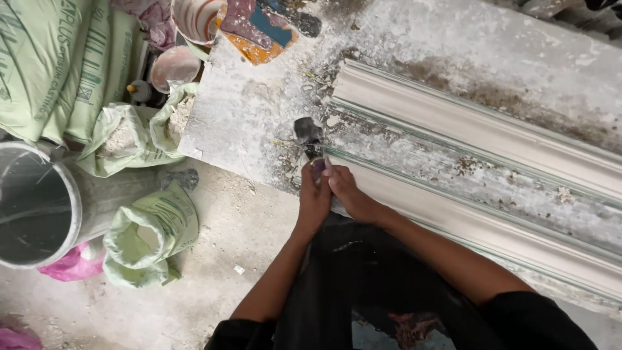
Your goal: The person uses a scraper to remove hardened material from the grooves of a long, white decorative mold. They work along the length of the mold, which is resting on a workbench, repeatedly scraping and clearing debris.
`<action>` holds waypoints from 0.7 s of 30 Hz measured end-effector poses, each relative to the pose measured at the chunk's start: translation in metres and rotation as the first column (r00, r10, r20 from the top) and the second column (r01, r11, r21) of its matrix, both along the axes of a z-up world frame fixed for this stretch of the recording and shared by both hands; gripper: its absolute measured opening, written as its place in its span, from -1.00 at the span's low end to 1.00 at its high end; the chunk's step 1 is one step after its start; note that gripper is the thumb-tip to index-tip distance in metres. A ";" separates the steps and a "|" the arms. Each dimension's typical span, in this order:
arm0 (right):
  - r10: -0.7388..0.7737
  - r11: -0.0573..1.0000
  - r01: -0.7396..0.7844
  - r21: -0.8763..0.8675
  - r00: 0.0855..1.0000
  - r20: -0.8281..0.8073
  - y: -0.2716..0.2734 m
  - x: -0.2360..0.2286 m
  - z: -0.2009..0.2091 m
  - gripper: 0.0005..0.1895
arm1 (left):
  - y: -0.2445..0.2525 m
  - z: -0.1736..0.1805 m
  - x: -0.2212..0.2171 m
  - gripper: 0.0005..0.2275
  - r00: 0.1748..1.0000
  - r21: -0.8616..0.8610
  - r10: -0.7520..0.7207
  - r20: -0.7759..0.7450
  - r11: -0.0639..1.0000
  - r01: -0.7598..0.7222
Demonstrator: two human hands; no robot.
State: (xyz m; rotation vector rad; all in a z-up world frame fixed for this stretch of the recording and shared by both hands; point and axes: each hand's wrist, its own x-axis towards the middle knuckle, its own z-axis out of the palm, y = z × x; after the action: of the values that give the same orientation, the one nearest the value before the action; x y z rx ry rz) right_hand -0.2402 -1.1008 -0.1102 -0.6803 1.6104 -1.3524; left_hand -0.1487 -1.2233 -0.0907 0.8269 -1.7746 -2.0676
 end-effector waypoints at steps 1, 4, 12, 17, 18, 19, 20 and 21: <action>-0.007 1.000 0.007 -0.004 1.000 0.001 0.013 0.000 0.007 -0.31 | -0.002 0.010 -0.002 -0.61 1.000 -0.004 -0.007 0.001 1.000 0.007; 0.109 0.993 -0.120 0.007 0.876 -0.471 0.054 0.000 0.029 -0.37 | -0.021 0.037 -0.009 -0.64 0.999 0.034 -0.012 0.046 0.999 0.010; -0.411 0.590 0.685 0.427 0.710 -0.572 0.238 0.051 -0.036 -0.58 | -0.130 0.076 -0.044 -0.70 0.696 -0.591 -0.534 0.480 0.390 0.706; -0.673 0.251 0.910 0.331 0.410 -0.616 0.267 0.108 -0.045 -0.54 | -0.155 0.080 -0.081 -0.68 0.478 -0.560 -0.649 0.591 0.097 0.823; -0.654 0.125 0.926 0.356 0.347 -0.672 0.267 0.119 -0.050 -0.30 | -0.157 0.082 -0.090 -0.68 0.422 -0.542 -0.664 0.617 0.030 0.840; -0.666 0.087 0.931 0.355 0.319 -0.675 0.262 0.123 -0.057 -0.30 | -0.159 0.081 -0.094 -0.68 0.396 -0.544 -0.682 0.614 -0.002 0.839; -0.788 0.013 0.909 0.416 0.265 -0.556 0.257 0.127 -0.064 -0.11 | -0.162 0.081 -0.098 -0.68 0.356 -0.515 -0.688 0.632 -0.031 0.856; -0.887 -0.043 0.878 0.477 0.186 -0.423 0.250 0.130 -0.071 0.10 | -0.166 0.082 -0.103 -0.67 0.317 -0.488 -0.689 0.651 -0.061 0.871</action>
State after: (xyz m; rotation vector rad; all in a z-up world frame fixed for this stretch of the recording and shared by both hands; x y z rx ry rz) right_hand -0.1107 -0.8510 -0.1811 1.1537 2.4459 -1.3505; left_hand -0.2513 -1.3898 -0.0089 -0.5735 -3.4556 -1.0034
